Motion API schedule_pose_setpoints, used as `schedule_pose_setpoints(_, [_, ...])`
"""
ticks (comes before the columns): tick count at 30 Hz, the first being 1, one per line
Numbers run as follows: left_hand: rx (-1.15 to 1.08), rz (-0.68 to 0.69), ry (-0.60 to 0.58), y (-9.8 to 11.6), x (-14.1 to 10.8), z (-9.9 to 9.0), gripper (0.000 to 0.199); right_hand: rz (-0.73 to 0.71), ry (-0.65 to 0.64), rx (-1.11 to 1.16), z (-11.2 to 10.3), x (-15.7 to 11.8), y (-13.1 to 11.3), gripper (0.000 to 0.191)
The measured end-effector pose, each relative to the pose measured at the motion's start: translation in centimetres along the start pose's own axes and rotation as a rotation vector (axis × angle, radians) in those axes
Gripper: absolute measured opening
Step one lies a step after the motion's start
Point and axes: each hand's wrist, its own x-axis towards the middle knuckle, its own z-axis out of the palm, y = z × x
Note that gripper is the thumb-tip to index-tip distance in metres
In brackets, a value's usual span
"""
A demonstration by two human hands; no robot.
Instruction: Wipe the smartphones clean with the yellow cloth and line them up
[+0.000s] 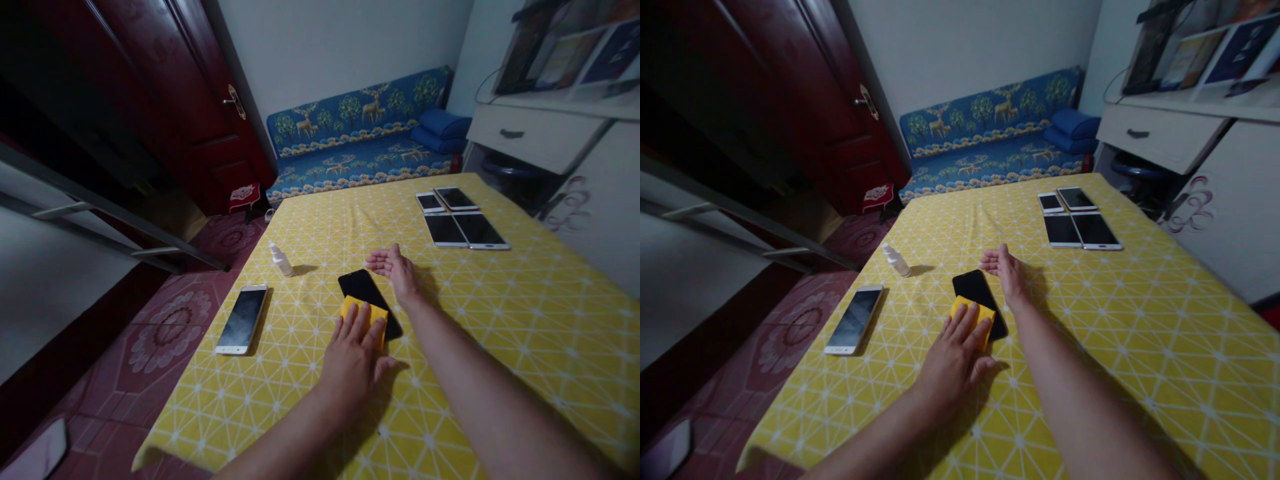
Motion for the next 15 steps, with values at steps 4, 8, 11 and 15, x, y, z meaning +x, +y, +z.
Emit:
schedule_pose_setpoints(4, [0.056,-0.134,0.041,-1.4,-0.3,-0.4,0.071,-0.003,-0.004,0.001,0.0,0.0,-0.1,0.070])
schedule_pose_setpoints(8, [0.086,-0.153,0.071,-2.3,0.1,-0.5,0.069,-0.007,-0.008,-0.014,0.0,-0.1,-0.1,0.070])
schedule_pose_setpoints(11, [0.070,-0.124,0.082,-2.7,0.7,-0.4,0.068,-0.030,-0.001,-0.075,0.1,-0.3,0.1,0.068])
schedule_pose_setpoints(15, [0.059,-0.109,0.078,-3.0,1.5,-0.3,0.068,-0.063,0.014,-0.141,0.2,-0.4,0.3,0.067])
